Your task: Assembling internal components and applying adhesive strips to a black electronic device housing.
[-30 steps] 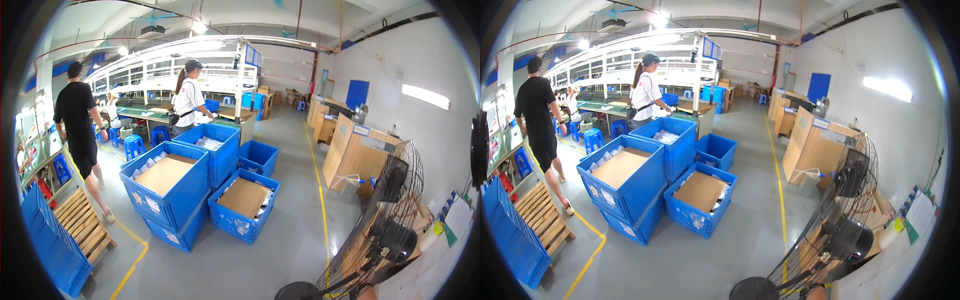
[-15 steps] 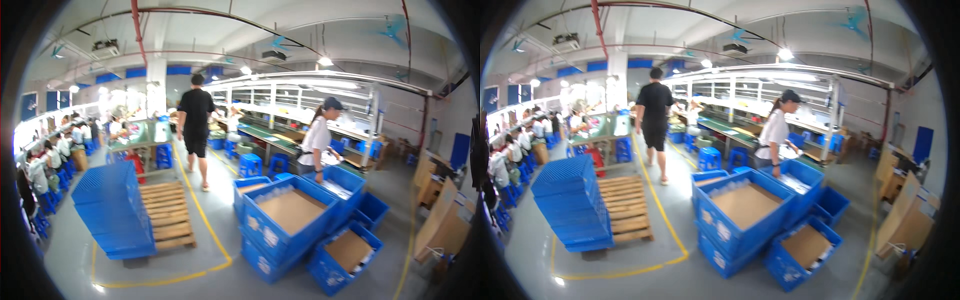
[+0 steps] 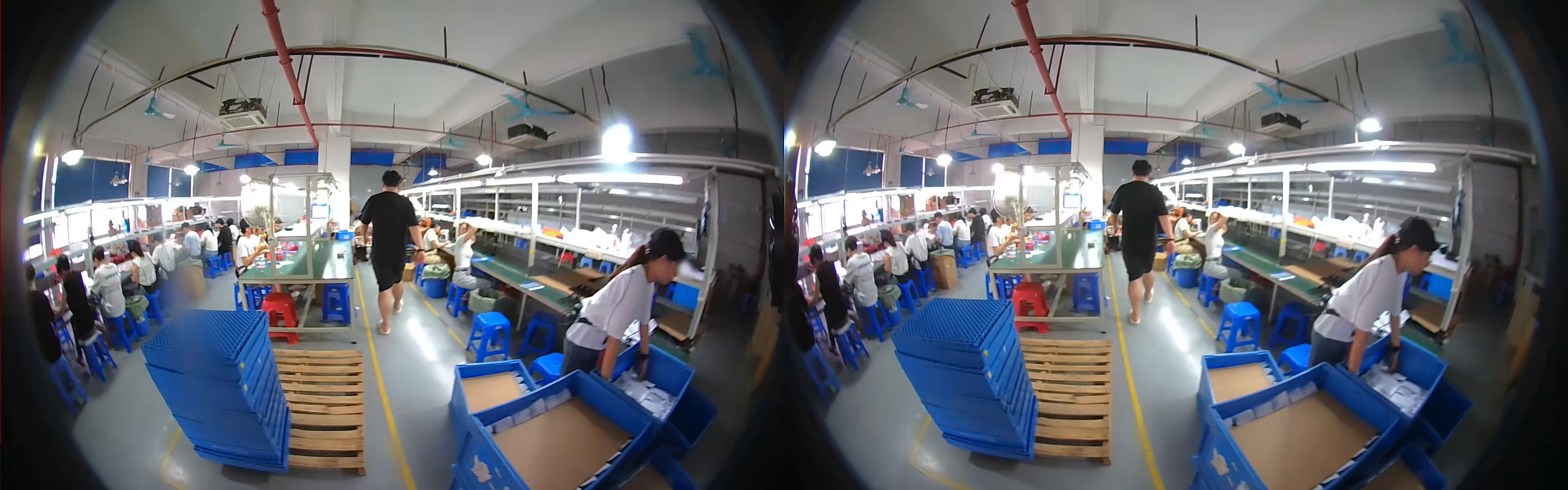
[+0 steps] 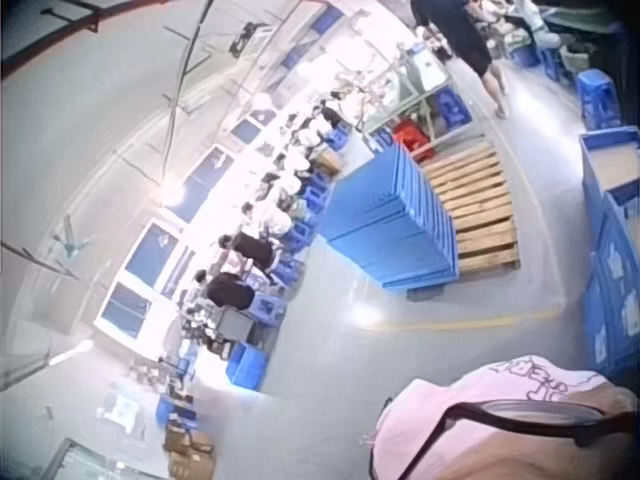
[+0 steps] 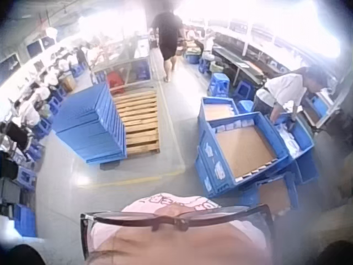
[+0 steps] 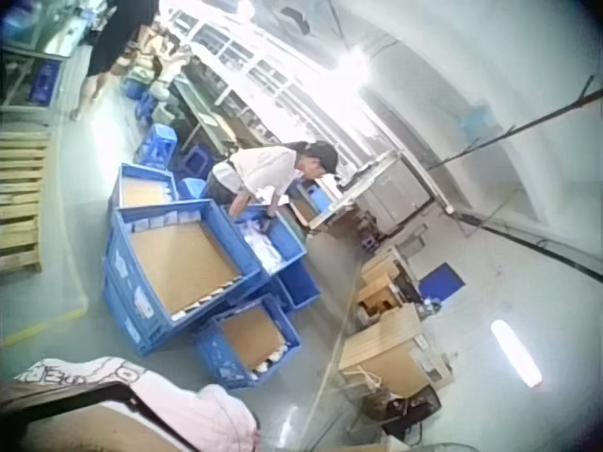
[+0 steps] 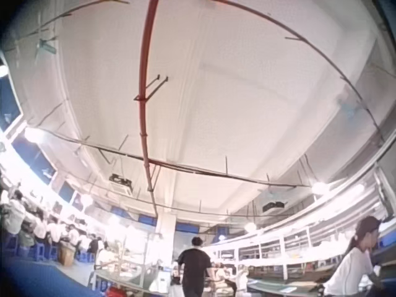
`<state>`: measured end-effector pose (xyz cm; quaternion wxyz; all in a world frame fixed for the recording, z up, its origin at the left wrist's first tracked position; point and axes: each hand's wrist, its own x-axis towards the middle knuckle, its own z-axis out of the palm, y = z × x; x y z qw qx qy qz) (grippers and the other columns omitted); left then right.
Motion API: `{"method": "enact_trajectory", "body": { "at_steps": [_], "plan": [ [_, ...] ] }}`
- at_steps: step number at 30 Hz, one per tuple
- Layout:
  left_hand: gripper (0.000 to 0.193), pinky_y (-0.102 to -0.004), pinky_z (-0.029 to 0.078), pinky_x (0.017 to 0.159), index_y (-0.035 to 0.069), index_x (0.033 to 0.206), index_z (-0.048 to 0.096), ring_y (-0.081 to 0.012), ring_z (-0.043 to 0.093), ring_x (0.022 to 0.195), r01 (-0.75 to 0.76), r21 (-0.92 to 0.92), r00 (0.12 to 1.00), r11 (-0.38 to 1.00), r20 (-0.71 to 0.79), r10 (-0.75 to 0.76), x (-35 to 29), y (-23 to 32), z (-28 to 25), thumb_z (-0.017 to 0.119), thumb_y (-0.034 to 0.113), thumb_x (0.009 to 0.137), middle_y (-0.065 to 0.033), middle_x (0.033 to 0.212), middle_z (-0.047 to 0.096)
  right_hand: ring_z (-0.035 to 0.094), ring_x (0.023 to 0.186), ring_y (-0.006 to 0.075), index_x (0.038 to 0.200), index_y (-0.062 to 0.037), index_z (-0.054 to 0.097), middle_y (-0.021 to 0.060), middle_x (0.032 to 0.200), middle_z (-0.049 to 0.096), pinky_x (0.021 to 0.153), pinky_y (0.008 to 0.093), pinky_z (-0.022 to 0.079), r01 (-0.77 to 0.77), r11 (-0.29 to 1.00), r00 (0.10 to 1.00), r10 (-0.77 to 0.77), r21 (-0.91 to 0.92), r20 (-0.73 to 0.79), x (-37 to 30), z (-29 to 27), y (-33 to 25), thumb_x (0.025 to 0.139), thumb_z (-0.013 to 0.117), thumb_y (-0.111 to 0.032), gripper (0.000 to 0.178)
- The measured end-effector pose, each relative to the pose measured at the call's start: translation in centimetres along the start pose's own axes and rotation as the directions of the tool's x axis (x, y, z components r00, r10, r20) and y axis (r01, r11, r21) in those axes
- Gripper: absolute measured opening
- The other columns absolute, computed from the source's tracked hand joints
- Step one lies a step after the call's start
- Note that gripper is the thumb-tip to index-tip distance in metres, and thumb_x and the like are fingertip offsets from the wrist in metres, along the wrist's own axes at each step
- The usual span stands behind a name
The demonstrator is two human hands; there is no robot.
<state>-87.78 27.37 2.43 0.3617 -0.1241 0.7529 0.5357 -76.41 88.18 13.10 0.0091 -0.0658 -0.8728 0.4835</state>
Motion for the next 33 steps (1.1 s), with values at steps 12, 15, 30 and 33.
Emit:
{"method": "enact_trajectory", "body": {
  "at_steps": [12,15,30,33],
  "plan": [
    [0.039,-0.0334,0.040,0.057,0.012,0.107,0.055,-0.0176,0.051,0.065,-0.035,-0.145,0.991,0.989,-0.129,0.016,25.6,19.3,-8.7,0.052,0.034,0.074,-0.0076,0.079,0.059,0.059,0.072,0.0325,0.078,-0.0011,0.062,0.0200,0.074,0.061,0.064,0.0403,0.047,0.158,0.956,0.922,-0.052,-0.249,0.384,40.7,10.5,-8.1,0.072,0.050,-0.016,0.020],
    [0.039,-0.0331,0.041,0.055,0.013,0.107,0.055,-0.0174,0.051,0.063,-0.125,-0.101,0.989,0.987,-0.088,0.116,36.1,33.3,-13.4,0.053,0.033,0.074,-0.0075,0.078,0.059,0.059,0.079,0.0312,0.080,-0.0035,0.064,0.0193,0.082,0.061,0.068,0.0396,0.046,0.673,0.579,0.711,-0.332,-0.461,0.621,52.2,12.9,3.4,0.073,0.050,-0.015,0.019],
    [0.040,-0.0319,0.041,0.047,0.015,0.108,0.054,-0.0165,0.051,0.056,-0.209,0.120,0.961,0.970,0.211,0.181,75.7,80.7,-2.6,0.057,0.028,0.071,-0.0067,0.071,0.059,0.059,0.080,0.0192,0.090,-0.0030,0.063,0.0116,0.086,0.064,0.070,0.0297,0.046,-0.299,0.947,0.953,0.290,0.118,0.092,87.7,-1.9,0.3,0.073,0.063,-0.023,0.026],
    [0.023,-0.0297,0.043,0.053,0.008,0.090,0.061,-0.0146,0.052,0.062,-0.302,-0.127,0.881,0.945,0.343,0.328,77.6,94.1,6.5,0.059,0.019,0.070,-0.0050,0.076,0.060,0.058,0.085,0.0192,0.106,-0.0027,0.055,0.0115,0.094,0.061,0.075,0.0302,0.045,-0.204,0.957,0.977,0.185,0.207,0.106,100.4,-6.6,-0.2,0.074,0.063,-0.022,0.038]
  ]
}}
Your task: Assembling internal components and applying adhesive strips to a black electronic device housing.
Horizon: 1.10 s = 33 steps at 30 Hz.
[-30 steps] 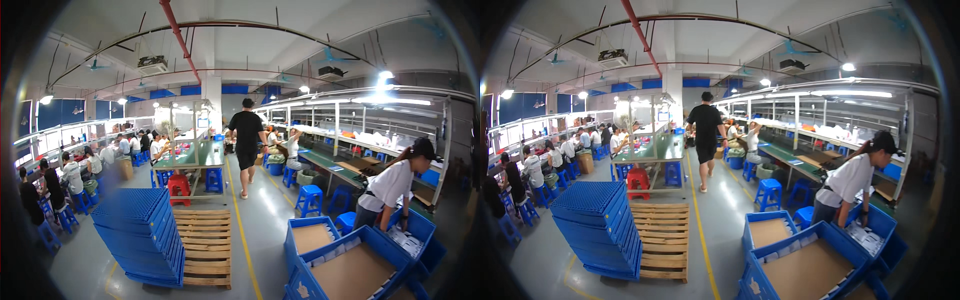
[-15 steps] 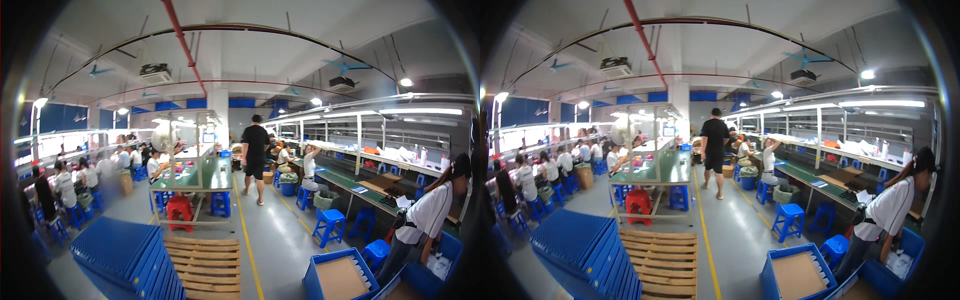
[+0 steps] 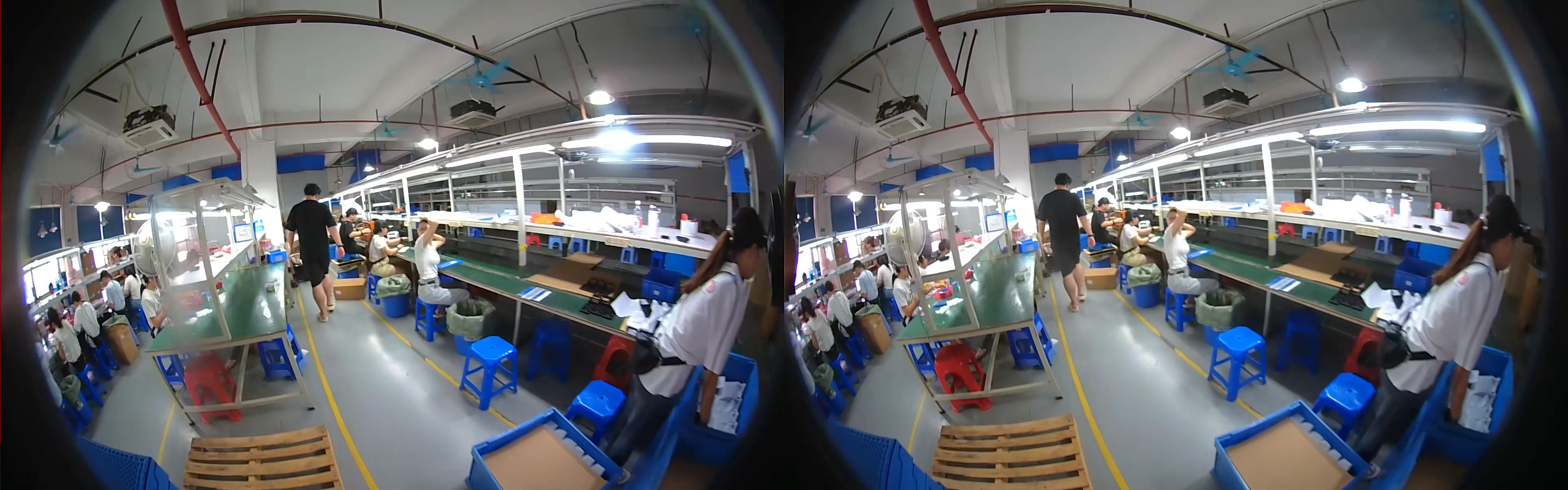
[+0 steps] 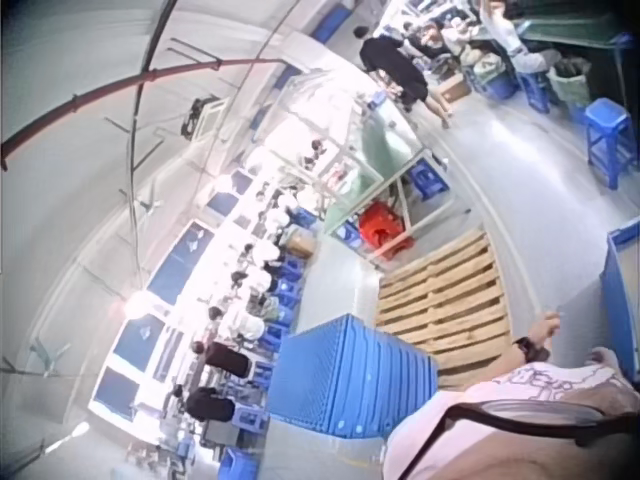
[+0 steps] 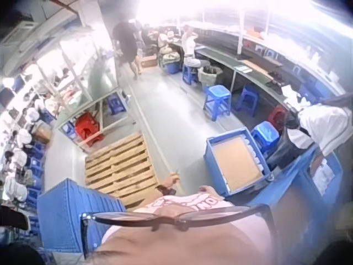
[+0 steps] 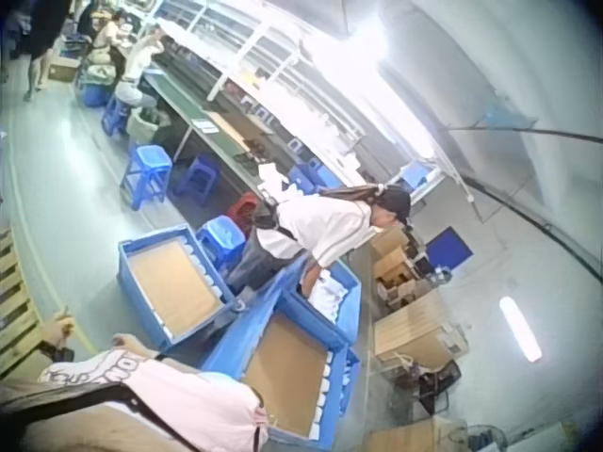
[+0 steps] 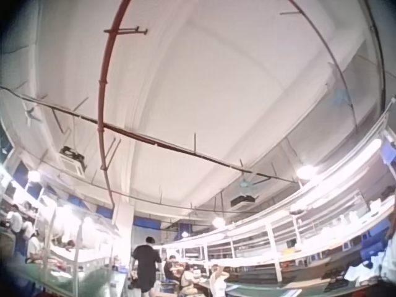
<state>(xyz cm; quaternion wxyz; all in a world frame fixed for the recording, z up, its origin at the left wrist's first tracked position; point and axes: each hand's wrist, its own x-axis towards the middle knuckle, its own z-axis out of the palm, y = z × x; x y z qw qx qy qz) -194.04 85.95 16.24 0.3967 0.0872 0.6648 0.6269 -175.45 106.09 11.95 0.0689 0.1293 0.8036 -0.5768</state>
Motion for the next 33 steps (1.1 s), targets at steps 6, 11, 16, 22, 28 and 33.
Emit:
{"method": "enact_trajectory", "body": {
  "at_steps": [6,11,16,22,28,33],
  "plan": [
    [0.015,-0.0291,0.044,0.073,0.003,0.093,0.058,-0.0158,0.056,0.081,-0.189,-0.124,0.953,0.974,0.215,0.212,10.4,20.2,0.8,0.053,0.011,0.081,-0.0058,0.084,0.059,0.052,0.094,0.0148,0.123,-0.0035,0.038,0.0055,0.107,0.052,0.084,0.0282,0.040,0.216,0.873,0.948,-0.295,0.438,0.122,18.2,-9.6,-20.6,0.078,0.059,-0.007,0.049],
    [0.020,-0.0258,0.046,0.065,0.003,0.102,0.053,-0.0154,0.057,0.076,-0.154,-0.155,0.953,0.976,0.236,0.189,23.2,30.1,-6.9,0.052,0.010,0.083,-0.0074,0.085,0.059,0.052,0.087,0.0127,0.113,-0.0032,0.048,0.0047,0.097,0.056,0.077,0.0275,0.042,0.209,0.871,0.906,-0.343,0.444,0.248,35.4,-12.8,-28.2,0.085,0.050,-0.011,0.029],
    [0.067,-0.0327,0.021,0.102,0.006,0.131,0.026,-0.0191,0.040,0.116,-0.243,-0.154,0.839,0.958,0.462,0.287,42.7,35.1,-19.8,0.061,0.027,0.079,-0.0144,0.125,0.042,0.057,0.073,0.0236,0.086,-0.0039,0.057,0.0104,0.084,0.060,0.060,0.0310,0.044,0.191,0.974,0.981,-0.187,-0.121,0.047,50.1,-16.1,-27.5,0.083,0.050,-0.017,0.015],
    [0.065,-0.0359,0.032,0.091,0.003,0.129,0.028,-0.0291,0.044,0.106,-0.612,-0.705,0.211,0.358,0.291,0.933,41.9,62.7,-21.0,0.054,0.038,0.080,-0.0180,0.103,0.056,0.059,0.071,0.0309,0.085,-0.0033,0.061,0.0184,0.078,0.061,0.061,0.0378,0.046,-0.356,0.875,0.867,0.178,-0.328,-0.466,57.2,-25.5,-10.3,0.070,0.059,-0.020,0.023],
    [0.065,-0.0361,0.034,0.085,-0.002,0.127,0.029,-0.0315,0.041,0.108,-0.537,-0.812,-0.073,0.228,0.314,0.947,56.1,71.2,-20.9,0.052,0.038,0.081,-0.0227,0.101,0.056,0.059,0.071,0.0311,0.085,-0.0031,0.061,0.0188,0.078,0.061,0.061,0.0381,0.046,-0.460,0.852,0.829,0.312,-0.250,-0.464,68.9,-35.0,0.1,0.069,0.060,-0.021,0.024],
    [0.064,-0.0366,0.035,0.082,-0.004,0.125,0.032,-0.0312,0.044,0.105,-0.509,-0.842,-0.199,0.179,0.318,0.927,69.4,77.7,-15.1,0.053,0.037,0.081,-0.0235,0.100,0.056,0.059,0.071,0.0313,0.085,-0.0029,0.061,0.0192,0.077,0.061,0.061,0.0384,0.046,-0.501,0.839,0.811,0.371,-0.210,-0.453,77.6,-47.6,2.7,0.068,0.061,-0.021,0.025]
  ]
}}
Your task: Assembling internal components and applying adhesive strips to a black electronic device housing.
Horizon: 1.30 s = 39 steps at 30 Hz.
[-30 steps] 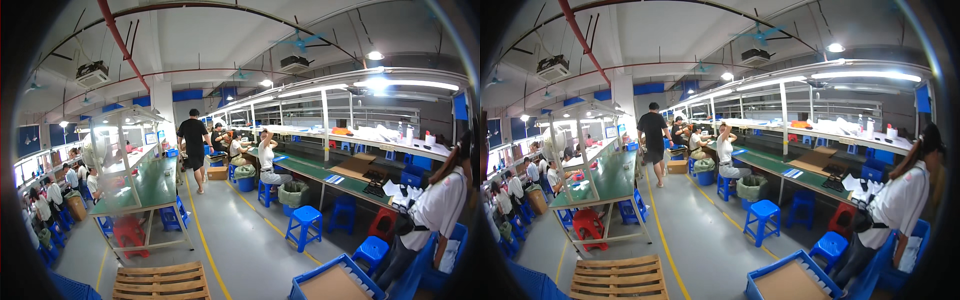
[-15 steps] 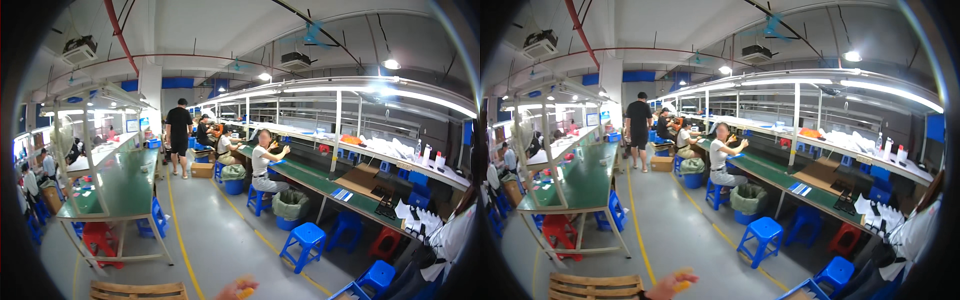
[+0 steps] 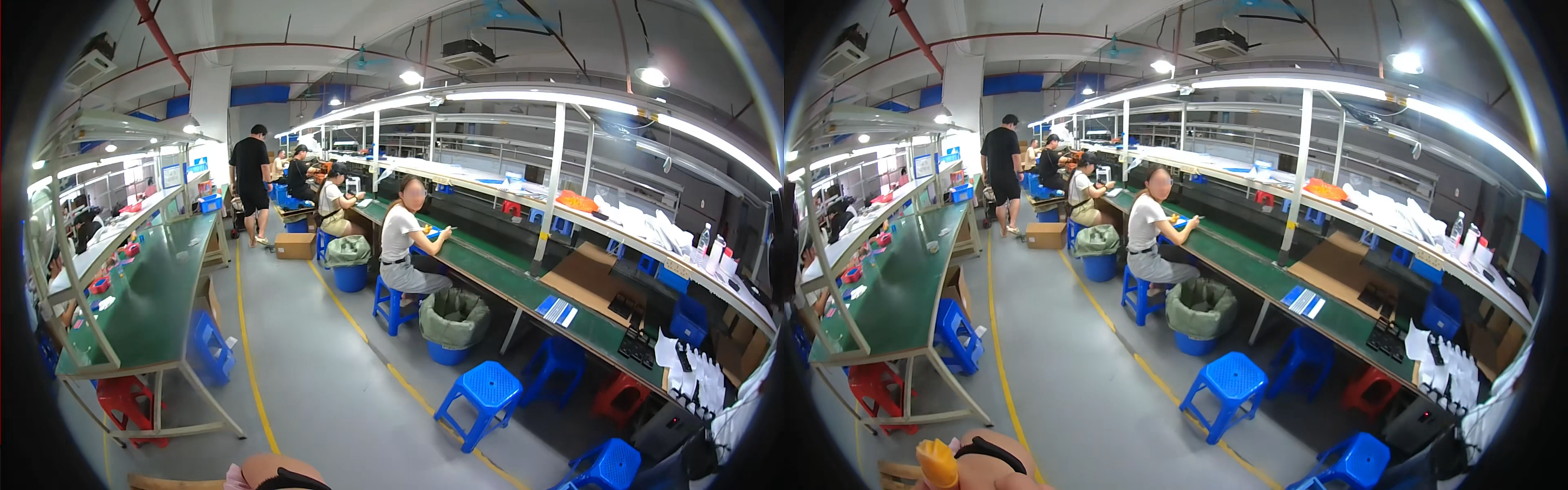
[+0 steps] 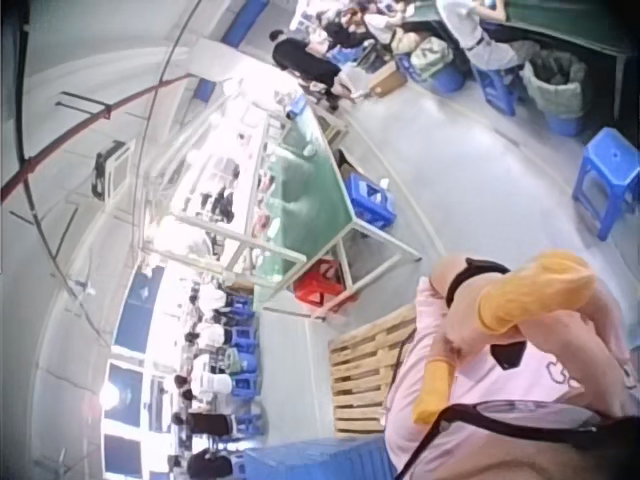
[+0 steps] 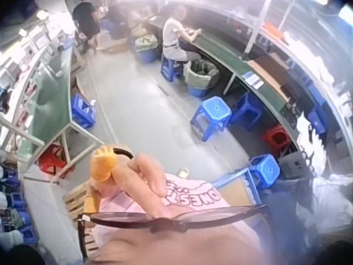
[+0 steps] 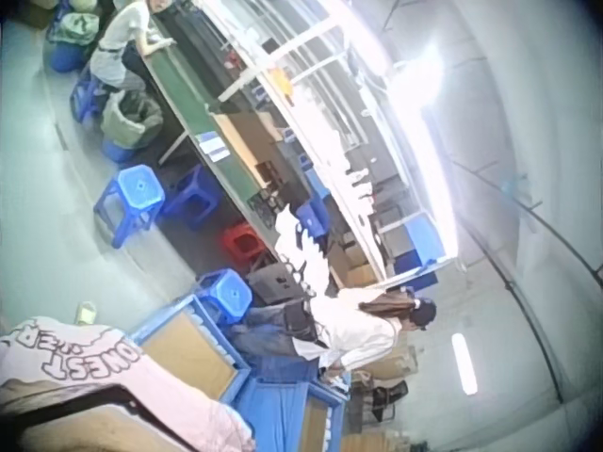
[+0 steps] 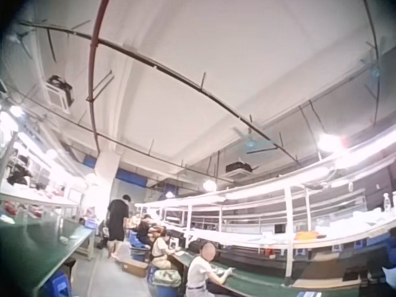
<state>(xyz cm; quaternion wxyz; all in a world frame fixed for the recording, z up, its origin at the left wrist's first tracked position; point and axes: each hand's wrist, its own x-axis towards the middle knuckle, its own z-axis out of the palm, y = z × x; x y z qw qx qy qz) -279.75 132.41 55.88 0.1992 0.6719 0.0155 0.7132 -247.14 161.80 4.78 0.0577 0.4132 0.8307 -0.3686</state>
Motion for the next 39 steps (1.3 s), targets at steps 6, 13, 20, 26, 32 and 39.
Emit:
{"method": "enact_trajectory", "body": {
  "at_steps": [6,13,20,26,32,39],
  "plan": [
    [0.062,-0.0372,0.036,0.079,-0.006,0.122,0.036,-0.0308,0.047,0.102,-0.028,-0.086,0.986,0.996,0.162,0.042,7.1,-12.7,-10.4,0.054,0.037,0.081,-0.0246,0.099,0.056,0.059,0.071,0.0316,0.085,-0.0027,0.061,0.0198,0.077,0.061,0.061,0.0388,0.046,-0.105,0.991,0.994,0.104,0.080,0.015,12.7,-7.0,-0.8,0.068,0.062,-0.022,0.026],
    [0.057,-0.0375,0.038,0.073,-0.008,0.115,0.042,-0.0298,0.051,0.092,0.245,-0.210,0.853,0.946,0.510,-0.108,12.5,-23.7,-26.6,0.056,0.036,0.080,-0.0242,0.099,0.057,0.058,0.072,0.0212,0.078,-0.0114,0.063,0.0086,0.071,0.061,0.066,0.0311,0.044,-0.086,0.986,0.991,0.100,0.141,-0.093,33.0,-16.1,-6.1,0.073,0.053,-0.031,0.023],
    [0.049,-0.0406,0.042,0.062,-0.007,0.103,0.051,-0.0305,0.057,0.078,0.593,-0.306,0.516,0.745,0.855,-0.060,15.7,-42.6,-44.9,0.062,0.032,0.076,-0.0217,0.100,0.057,0.060,0.073,0.0269,0.081,-0.0055,0.064,0.0130,0.076,0.063,0.067,0.0352,0.046,-0.428,0.866,0.849,0.484,0.258,-0.214,39.2,-21.9,-2.0,0.074,0.053,-0.030,0.028],
    [0.046,-0.0363,0.040,0.086,0.000,0.118,0.043,-0.0246,0.054,0.099,0.771,0.567,0.086,0.291,0.360,-0.929,14.2,-68.1,-59.2,0.058,0.016,0.078,-0.0134,0.103,0.058,0.060,0.073,0.0274,0.077,-0.0025,0.063,0.0125,0.072,0.062,0.068,0.0371,0.047,-0.831,0.273,0.291,0.956,0.484,-0.041,26.3,-10.1,6.7,0.073,0.057,-0.024,0.022],
    [0.042,-0.0336,0.041,0.086,0.000,0.111,0.051,-0.0288,0.051,0.103,0.576,0.791,-0.043,0.206,0.281,-0.959,5.9,-91.1,-67.0,0.059,0.020,0.076,-0.0173,0.112,0.053,0.059,0.076,0.0315,0.085,-0.0010,0.060,0.0177,0.078,0.061,0.069,0.0392,0.046,-0.686,0.424,0.311,0.906,0.592,-0.288,60.6,-36.9,-16.2,0.074,0.056,-0.022,0.024],
    [0.045,-0.0413,0.038,0.087,0.005,0.111,0.047,-0.0307,0.046,0.106,0.373,0.927,0.465,-0.027,-0.212,-0.860,0.7,-121.1,-70.7,0.060,0.027,0.075,-0.0162,0.113,0.050,0.058,0.071,0.0285,0.082,-0.0003,0.058,0.0162,0.075,0.058,0.066,0.0340,0.046,-0.290,0.920,0.319,0.353,0.264,-0.879,60.5,-48.7,12.9,0.076,0.054,-0.009,0.011]
  ]
}}
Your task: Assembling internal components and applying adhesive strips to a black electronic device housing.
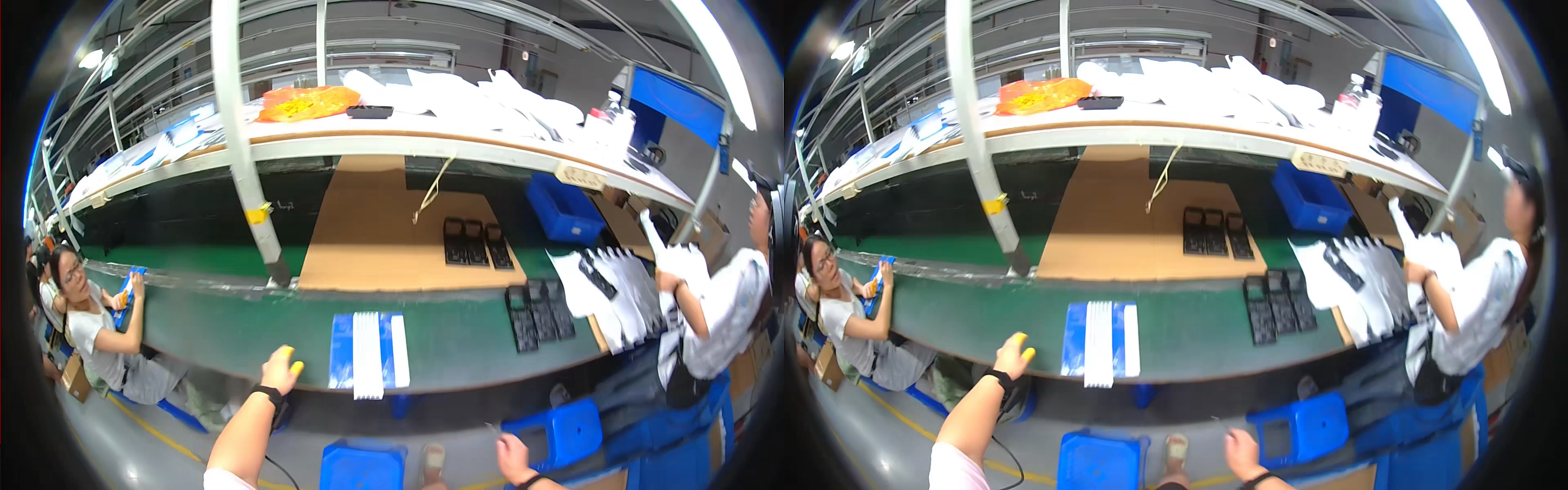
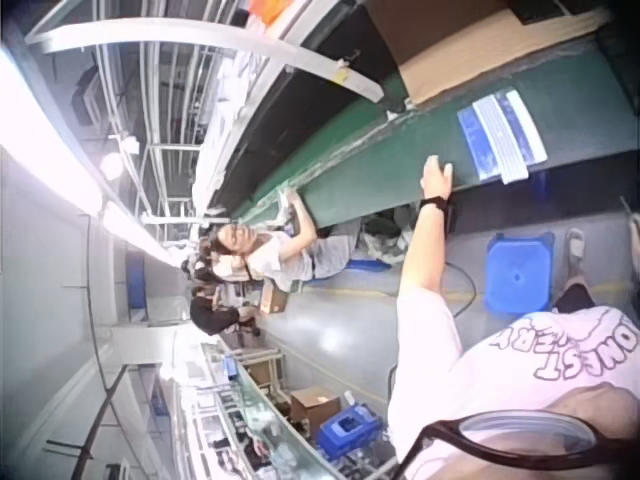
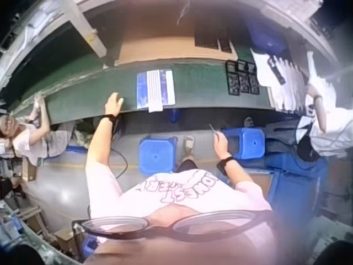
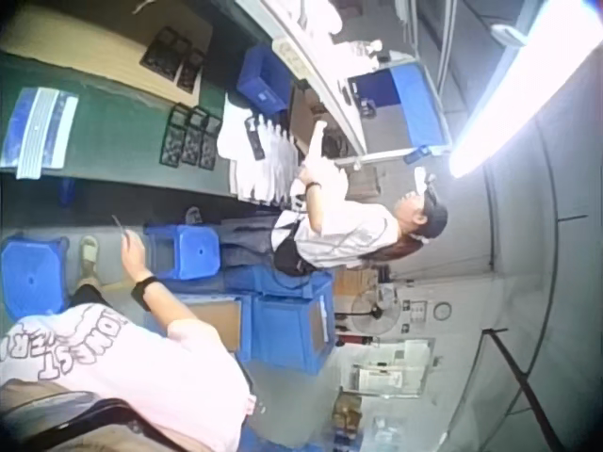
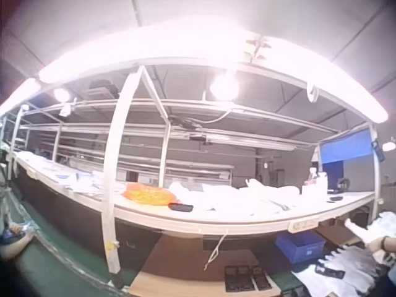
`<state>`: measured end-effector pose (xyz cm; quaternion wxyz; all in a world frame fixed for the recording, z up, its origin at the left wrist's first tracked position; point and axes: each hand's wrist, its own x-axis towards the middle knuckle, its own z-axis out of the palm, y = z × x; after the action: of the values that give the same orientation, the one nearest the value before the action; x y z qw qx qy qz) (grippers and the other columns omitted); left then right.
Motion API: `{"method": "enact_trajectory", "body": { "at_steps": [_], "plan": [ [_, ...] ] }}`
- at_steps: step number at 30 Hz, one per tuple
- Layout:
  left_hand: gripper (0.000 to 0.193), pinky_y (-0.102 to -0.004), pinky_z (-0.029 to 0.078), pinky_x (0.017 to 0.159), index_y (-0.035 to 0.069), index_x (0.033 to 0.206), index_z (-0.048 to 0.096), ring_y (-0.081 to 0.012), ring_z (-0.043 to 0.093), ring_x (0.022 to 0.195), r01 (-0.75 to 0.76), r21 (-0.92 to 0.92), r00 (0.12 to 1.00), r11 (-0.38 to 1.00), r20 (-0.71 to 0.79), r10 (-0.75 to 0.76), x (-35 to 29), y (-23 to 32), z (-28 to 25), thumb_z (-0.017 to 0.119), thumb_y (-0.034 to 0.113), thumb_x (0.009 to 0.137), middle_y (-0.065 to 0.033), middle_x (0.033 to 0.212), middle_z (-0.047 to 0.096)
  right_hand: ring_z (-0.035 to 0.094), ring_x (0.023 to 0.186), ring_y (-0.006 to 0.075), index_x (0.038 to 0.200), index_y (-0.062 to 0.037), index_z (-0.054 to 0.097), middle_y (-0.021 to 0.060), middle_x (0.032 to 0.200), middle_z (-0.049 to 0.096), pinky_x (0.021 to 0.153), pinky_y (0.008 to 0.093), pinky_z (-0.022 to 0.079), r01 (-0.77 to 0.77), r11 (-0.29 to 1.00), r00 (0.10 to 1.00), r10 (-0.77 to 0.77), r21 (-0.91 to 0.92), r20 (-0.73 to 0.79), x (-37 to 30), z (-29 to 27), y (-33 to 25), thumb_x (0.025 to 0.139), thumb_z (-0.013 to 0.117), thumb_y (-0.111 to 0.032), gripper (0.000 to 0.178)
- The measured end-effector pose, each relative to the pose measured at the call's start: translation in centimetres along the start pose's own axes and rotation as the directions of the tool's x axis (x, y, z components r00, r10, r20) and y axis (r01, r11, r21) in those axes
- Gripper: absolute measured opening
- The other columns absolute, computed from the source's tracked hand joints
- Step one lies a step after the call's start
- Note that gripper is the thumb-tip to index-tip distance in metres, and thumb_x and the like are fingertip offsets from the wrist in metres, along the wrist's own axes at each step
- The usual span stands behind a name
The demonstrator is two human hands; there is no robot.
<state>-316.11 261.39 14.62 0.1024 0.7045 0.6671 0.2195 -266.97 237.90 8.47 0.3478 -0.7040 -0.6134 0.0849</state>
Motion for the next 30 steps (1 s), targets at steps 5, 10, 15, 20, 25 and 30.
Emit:
{"method": "enact_trajectory", "body": {
  "at_steps": [5,10,15,20,25,30],
  "plan": [
    [0.078,-0.0460,0.029,0.096,0.000,0.131,0.020,-0.0334,0.024,0.123,0.522,0.513,0.843,0.682,-0.188,-0.504,9.9,-5.9,9.7,0.046,0.052,0.079,-0.0152,0.134,0.025,0.053,0.066,0.0332,0.076,-0.0040,0.051,0.0151,0.072,0.054,0.058,0.0411,0.043,0.384,0.909,0.905,-0.335,-0.164,0.262,28.7,14.2,-4.4,0.078,0.053,-0.020,0.016],
    [0.073,-0.0467,0.022,0.097,-0.001,0.128,0.027,-0.0329,0.021,0.125,0.490,0.486,0.859,0.723,-0.127,-0.497,17.7,-1.9,9.2,0.047,0.050,0.080,-0.0190,0.137,0.019,0.052,0.059,0.0310,0.068,-0.0072,0.050,0.0117,0.066,0.052,0.054,0.0401,0.042,0.311,0.915,0.924,-0.228,-0.257,0.307,34.2,16.2,-1.7,0.075,0.055,-0.016,0.012],
    [0.067,-0.0481,0.021,0.095,-0.006,0.124,0.032,-0.0328,0.017,0.127,0.420,0.491,0.905,0.763,-0.160,-0.394,14.1,-6.1,10.9,0.048,0.043,0.081,-0.0199,0.139,0.014,0.050,0.055,0.0268,0.066,-0.0075,0.048,0.0082,0.066,0.050,0.052,0.0363,0.040,0.403,0.894,0.907,-0.361,-0.197,0.219,33.2,18.5,-1.3,0.072,0.058,-0.013,0.013],
    [0.063,-0.0469,0.020,0.096,-0.007,0.118,0.038,-0.0323,0.016,0.127,0.422,0.464,0.903,0.779,-0.136,-0.408,14.8,-4.2,10.4,0.050,0.041,0.080,-0.0196,0.139,0.012,0.050,0.055,0.0278,0.066,-0.0078,0.048,0.0087,0.066,0.050,0.051,0.0375,0.040,0.381,0.898,0.914,-0.332,-0.219,0.232,33.3,17.4,-0.9,0.072,0.057,-0.013,0.012],
    [0.074,-0.0456,0.018,0.098,-0.005,0.128,0.025,-0.0314,0.017,0.127,0.440,0.463,0.897,0.770,-0.179,-0.405,13.7,-4.8,9.3,0.052,0.043,0.078,-0.0193,0.139,0.014,0.050,0.056,0.0283,0.067,-0.0083,0.049,0.0084,0.066,0.050,0.052,0.0383,0.040,0.375,0.903,0.912,-0.320,-0.209,0.256,32.5,17.8,-1.7,0.071,0.058,-0.014,0.012],
    [0.075,-0.0431,0.018,0.100,-0.005,0.127,0.028,-0.0337,0.020,0.125,0.475,0.362,0.880,0.802,-0.173,-0.443,16.0,-2.2,8.3,0.058,0.039,0.074,-0.0214,0.135,0.022,0.051,0.057,0.0275,0.067,-0.0090,0.049,0.0085,0.066,0.050,0.052,0.0385,0.040,0.351,0.895,0.929,-0.297,-0.274,0.220,33.1,16.7,-2.0,0.070,0.058,-0.016,0.012]
  ]
}}
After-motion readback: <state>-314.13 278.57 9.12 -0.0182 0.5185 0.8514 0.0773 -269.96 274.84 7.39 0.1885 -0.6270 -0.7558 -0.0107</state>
